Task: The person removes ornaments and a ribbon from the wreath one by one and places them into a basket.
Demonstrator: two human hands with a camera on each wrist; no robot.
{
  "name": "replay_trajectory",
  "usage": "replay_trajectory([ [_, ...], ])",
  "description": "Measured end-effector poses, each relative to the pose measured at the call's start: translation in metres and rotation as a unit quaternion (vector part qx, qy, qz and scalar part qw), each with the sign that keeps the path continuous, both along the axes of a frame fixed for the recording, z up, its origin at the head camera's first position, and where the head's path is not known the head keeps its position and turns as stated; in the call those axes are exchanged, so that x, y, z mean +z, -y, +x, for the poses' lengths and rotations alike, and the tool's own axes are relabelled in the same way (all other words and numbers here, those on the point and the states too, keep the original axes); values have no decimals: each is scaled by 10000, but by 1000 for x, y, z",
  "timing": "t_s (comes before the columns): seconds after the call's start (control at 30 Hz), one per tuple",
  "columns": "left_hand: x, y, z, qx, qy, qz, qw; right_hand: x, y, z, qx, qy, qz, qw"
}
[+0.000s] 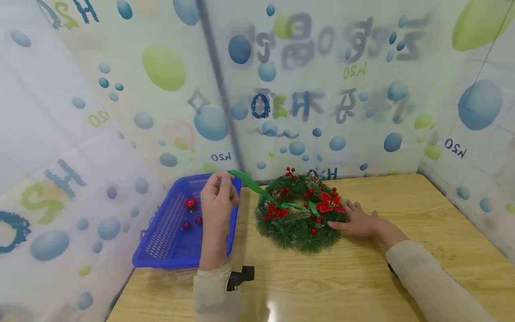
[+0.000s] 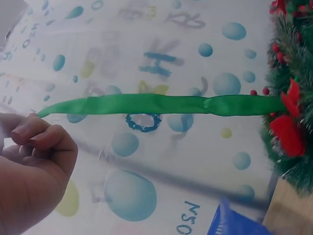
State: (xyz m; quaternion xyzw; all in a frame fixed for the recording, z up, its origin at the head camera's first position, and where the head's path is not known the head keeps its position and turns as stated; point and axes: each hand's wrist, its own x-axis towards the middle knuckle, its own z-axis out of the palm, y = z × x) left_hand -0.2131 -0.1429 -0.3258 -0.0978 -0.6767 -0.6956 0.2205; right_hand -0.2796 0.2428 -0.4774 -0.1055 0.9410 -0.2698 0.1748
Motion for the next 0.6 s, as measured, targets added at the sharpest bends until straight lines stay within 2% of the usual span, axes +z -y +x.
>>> replay_trajectory([
  [0.1,8,8,0,-139,71,-97,9998,-3,-2,-2,-11,-44,-19,10000],
  [0.23,13,21,1,-158,235,-497,9984,-6,-3,-4,14,-47,-19,10000],
  [0.33,13,33,3,74,387,-910,9951,-7,-2,-2,47,8,-53,10000],
  [0.43,12,46,4,339,492,-1142,9917,-6,-1,-2,37,16,13,10000],
  [0.6,15,69,0,519,402,-911,9937,1,1,1,36,-75,177,9998],
])
